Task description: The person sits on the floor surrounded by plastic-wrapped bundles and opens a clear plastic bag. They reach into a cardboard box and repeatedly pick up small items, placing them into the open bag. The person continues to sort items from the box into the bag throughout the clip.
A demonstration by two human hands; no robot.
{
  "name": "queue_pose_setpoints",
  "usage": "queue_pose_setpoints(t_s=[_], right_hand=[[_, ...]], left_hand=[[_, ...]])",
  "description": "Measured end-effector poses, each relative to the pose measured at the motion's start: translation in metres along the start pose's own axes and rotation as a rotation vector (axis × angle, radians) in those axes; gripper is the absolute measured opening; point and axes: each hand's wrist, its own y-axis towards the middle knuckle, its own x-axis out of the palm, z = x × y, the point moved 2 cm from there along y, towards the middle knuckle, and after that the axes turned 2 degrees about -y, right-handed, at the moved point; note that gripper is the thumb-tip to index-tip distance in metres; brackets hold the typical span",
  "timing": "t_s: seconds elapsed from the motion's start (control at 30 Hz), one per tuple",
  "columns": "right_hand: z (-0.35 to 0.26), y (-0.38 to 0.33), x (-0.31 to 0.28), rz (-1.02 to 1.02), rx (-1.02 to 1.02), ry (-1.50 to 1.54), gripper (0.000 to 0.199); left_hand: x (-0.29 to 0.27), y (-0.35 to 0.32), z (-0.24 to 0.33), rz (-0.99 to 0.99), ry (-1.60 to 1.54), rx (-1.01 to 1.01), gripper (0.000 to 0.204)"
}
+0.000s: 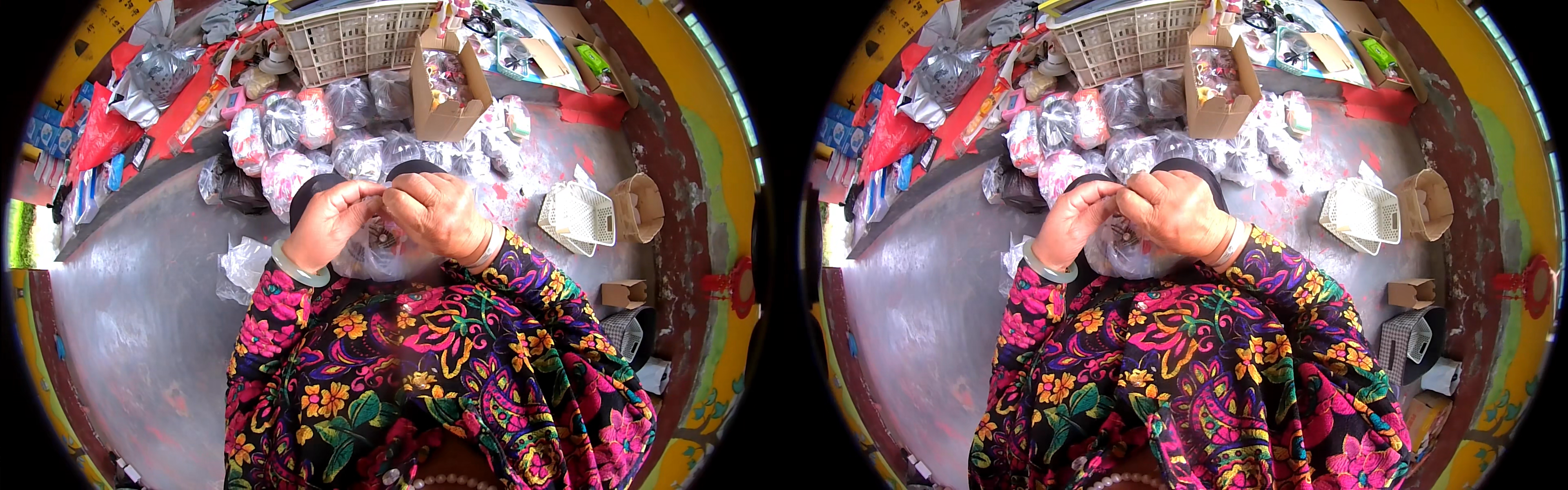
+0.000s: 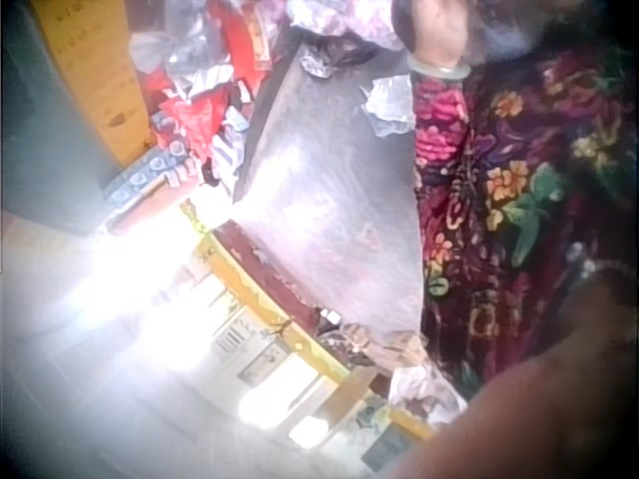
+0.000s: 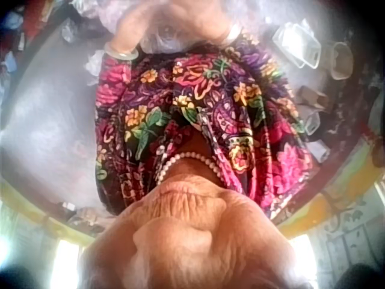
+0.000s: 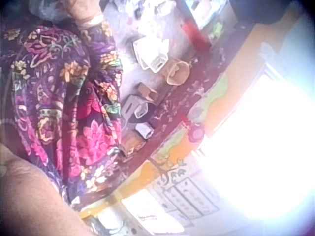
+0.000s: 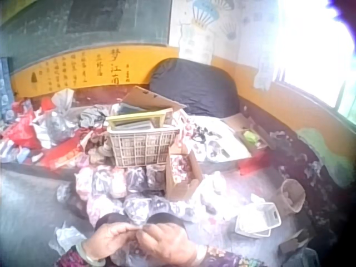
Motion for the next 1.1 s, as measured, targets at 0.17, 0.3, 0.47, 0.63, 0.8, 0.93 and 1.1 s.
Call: queue_pose_setpoints(t_s=[0.17,0.3,0.47,0.63,0.8,0.93,1.1], right_hand=[[0.002,-0.001,0.004,0.004,-0.015,0.0,0.018],[0.0,0.002,0.003,0.013,-0.038,0.022,0.017],[0.0,-0.001,-0.005,-0.082,-0.066,0.015,0.016],[0.002,0.0,-0.01,-0.183,-0.079,0.054,0.019],[-0.002,-0.015,-0.015,-0.261,-0.016,0.09,0.02],[-0.003,-0.024,-0.021,-0.328,0.056,0.211,0.017],[-0.003,-0.031,-0.025,-0.322,0.154,0.354,0.011]], left_hand=[[-0.006,0.004,0.006,0.004,0.026,-0.07,0.02],[-0.01,0.002,0.006,0.075,0.109,0.014,0.015],[-0.006,0.003,0.031,0.066,0.975,0.599,0.014],[-0.01,-0.002,0.043,0.085,1.19,0.711,0.018],[-0.014,-0.01,0.033,0.063,1.249,0.669,0.016],[-0.015,-0.016,0.024,0.068,1.286,0.633,0.017],[-0.021,-0.023,0.015,0.068,1.303,0.593,0.016]])
